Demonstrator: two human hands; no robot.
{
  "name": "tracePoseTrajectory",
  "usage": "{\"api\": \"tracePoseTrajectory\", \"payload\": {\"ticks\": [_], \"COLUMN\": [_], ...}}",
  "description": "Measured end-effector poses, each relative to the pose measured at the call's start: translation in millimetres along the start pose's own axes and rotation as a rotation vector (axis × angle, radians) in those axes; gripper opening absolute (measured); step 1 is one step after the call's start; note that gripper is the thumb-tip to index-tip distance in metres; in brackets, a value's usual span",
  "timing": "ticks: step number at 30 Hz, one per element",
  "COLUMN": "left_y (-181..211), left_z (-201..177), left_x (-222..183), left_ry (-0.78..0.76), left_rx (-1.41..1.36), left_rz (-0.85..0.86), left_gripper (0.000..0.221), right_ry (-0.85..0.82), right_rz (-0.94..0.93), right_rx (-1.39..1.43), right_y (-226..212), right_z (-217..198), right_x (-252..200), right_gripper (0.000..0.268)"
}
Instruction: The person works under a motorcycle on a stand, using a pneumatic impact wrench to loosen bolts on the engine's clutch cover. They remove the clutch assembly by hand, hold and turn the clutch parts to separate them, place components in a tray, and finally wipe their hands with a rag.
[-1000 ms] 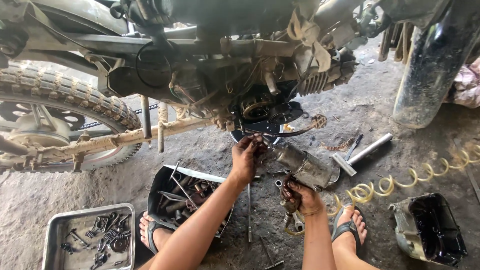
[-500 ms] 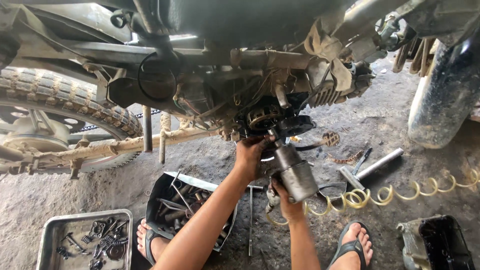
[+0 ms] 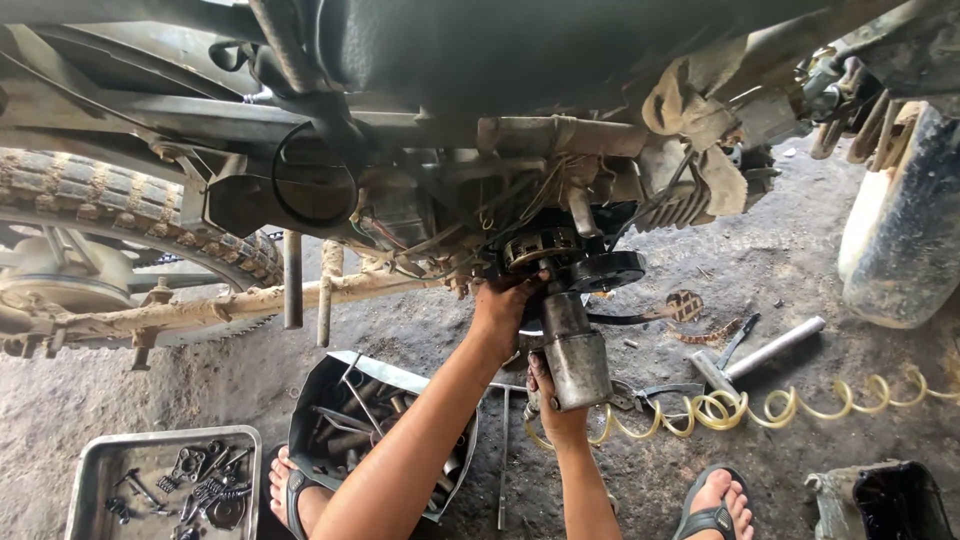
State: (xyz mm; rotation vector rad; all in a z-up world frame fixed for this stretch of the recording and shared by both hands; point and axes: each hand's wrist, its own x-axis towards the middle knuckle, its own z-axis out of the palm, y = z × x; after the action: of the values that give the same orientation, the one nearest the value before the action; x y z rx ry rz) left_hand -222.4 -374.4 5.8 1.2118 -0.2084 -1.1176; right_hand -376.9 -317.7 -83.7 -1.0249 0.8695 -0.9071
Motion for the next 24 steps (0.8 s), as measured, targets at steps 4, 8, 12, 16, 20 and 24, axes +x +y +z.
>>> {"api": "tracePoseTrajectory", "payload": {"ticks": [4, 8, 12, 16, 20, 24], "left_y": [-8.3, -24.9, 15.9, 10.6, 12.8, 11.5], "left_z": [-3.3, -16.3, -11.9, -23.2, -18.9, -16.6], "left_x": [4.8, 6.9, -31.4, -24.8, -23.5, -24.3], "left_ry": [-0.003, 0.086, 0.233, 0.296, 0.301, 0.33], "left_rx": [-0.039, 0.162, 1.006, 1.166, 1.117, 1.125], "left_rz": [0.016, -0.015, 0.392, 0.805, 0.897, 0.818], "left_gripper": [0.032, 0.025, 0.018, 0.021, 0.017, 0.013], "right_ry": [-0.006, -0.013, -0.044, -0.031, -0.074, -0.071], "right_rz": [-0.028, -0.088, -0.159, -0.108, -0.211, -0.183], "right_rx": [-0.064, -0.26, -0.259, -0.167, -0.185, -0.18], "right_y": [5.2, 17.2, 48.1, 49.8, 55.6, 60.0], "right_z": [-0.8, -6.6, -19.1, -15.1, -18.7, -21.9], "right_x": [1.3, 2.0, 4.8, 3.3, 6.4, 5.8], "right_gripper": [0.015, 0.017, 0.015, 0.016, 0.024, 0.027]}}
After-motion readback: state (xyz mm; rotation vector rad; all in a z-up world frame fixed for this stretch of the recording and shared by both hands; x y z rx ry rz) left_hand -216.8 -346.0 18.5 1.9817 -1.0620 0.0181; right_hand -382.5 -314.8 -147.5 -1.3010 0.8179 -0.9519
